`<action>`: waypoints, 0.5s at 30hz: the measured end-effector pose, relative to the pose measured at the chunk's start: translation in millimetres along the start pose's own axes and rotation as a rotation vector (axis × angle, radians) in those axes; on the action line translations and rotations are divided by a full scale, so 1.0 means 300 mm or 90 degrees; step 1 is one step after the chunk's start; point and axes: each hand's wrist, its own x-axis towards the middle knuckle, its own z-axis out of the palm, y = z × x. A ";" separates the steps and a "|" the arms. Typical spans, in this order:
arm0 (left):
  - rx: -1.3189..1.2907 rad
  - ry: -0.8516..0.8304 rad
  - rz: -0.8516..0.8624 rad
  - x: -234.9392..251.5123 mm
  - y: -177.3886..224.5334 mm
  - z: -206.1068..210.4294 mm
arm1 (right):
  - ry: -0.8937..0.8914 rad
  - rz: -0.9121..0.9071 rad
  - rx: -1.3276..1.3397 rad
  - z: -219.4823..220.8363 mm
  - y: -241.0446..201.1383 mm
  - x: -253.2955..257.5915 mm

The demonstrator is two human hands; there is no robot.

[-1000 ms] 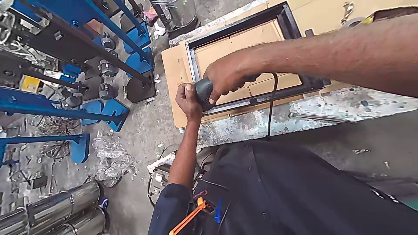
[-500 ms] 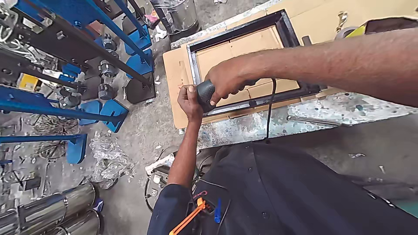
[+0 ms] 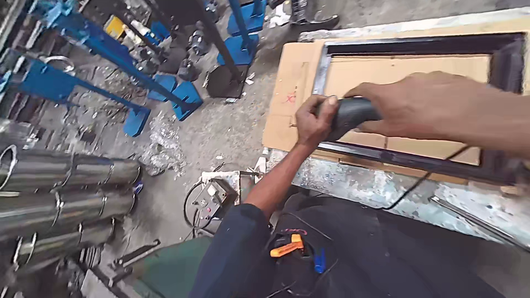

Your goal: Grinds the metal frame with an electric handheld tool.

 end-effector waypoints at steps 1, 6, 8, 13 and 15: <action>0.012 -0.001 -0.008 -0.004 0.006 -0.004 | -0.065 0.013 0.061 -0.007 0.014 0.022; -0.001 0.005 0.010 -0.008 0.005 -0.002 | -0.261 0.057 0.325 -0.026 0.042 0.085; -0.015 -0.003 0.013 -0.003 0.003 -0.006 | -0.260 0.084 0.276 -0.046 0.006 0.074; -0.080 -0.013 0.001 0.007 -0.009 -0.007 | -0.238 0.112 0.230 -0.055 -0.021 0.063; -0.104 -0.020 -0.010 0.009 -0.009 -0.002 | -0.232 0.132 0.230 -0.062 -0.024 0.052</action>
